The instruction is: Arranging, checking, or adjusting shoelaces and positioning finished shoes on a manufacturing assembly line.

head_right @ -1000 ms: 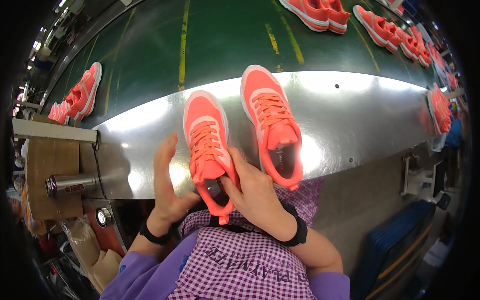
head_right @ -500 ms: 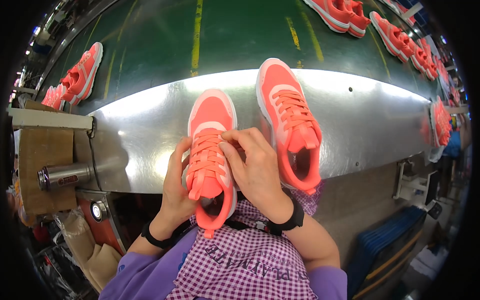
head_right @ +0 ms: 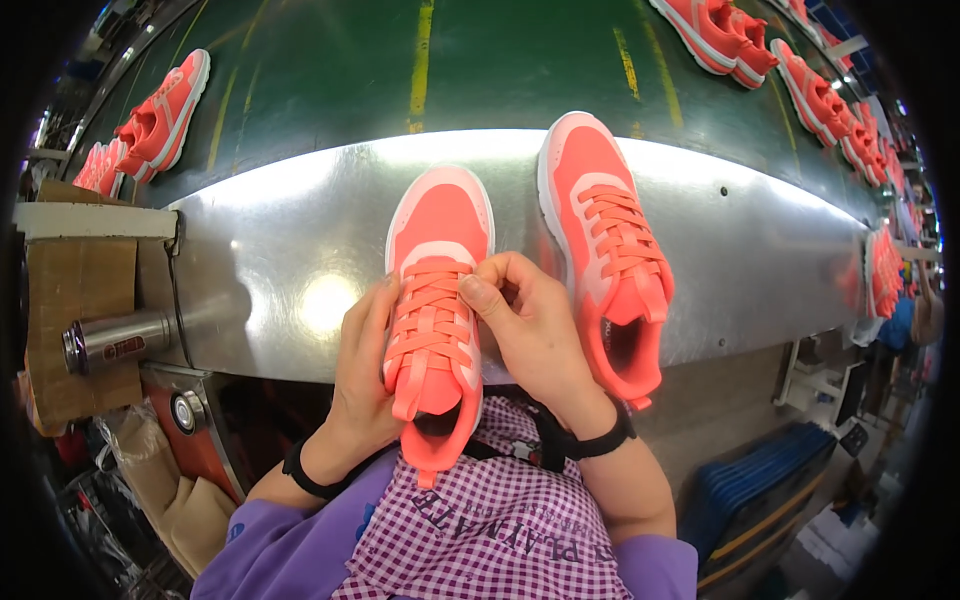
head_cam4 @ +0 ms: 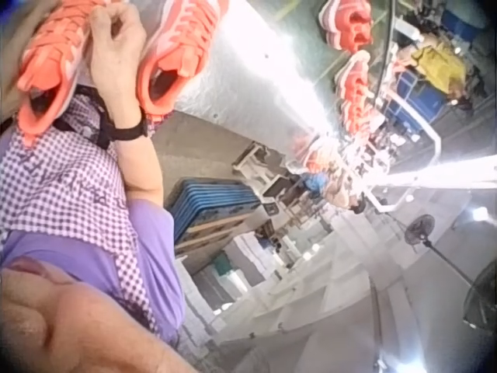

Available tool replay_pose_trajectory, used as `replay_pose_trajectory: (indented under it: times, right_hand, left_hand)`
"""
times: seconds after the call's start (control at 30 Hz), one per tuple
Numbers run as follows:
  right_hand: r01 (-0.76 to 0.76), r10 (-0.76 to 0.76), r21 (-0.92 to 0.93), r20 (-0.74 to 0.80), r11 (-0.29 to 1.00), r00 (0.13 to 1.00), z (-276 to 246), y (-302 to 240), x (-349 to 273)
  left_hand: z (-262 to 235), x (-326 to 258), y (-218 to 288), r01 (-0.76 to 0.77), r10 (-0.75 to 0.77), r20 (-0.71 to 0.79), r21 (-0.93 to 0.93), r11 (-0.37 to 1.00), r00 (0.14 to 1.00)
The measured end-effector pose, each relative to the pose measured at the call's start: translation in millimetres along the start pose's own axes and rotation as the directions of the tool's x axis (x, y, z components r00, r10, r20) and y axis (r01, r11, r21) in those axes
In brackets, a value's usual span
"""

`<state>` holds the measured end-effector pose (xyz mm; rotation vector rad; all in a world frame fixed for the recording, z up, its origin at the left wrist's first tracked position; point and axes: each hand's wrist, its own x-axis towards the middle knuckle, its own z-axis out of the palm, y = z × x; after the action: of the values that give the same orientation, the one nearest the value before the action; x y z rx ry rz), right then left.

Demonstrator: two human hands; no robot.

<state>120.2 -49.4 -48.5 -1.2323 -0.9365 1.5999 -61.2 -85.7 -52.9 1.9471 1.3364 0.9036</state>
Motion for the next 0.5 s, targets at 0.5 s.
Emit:
replay_pose_trajectory:
  times: [0.5]
  right_hand:
    - [0.564, -0.767, -0.653, -0.041, 0.506, 0.640, -30.6, -53.4, -66.9]
  left_hand:
    - [9.7, 10.3, 6.9, 0.103, -0.108, -0.046, -0.100, 0.990, 0.993]
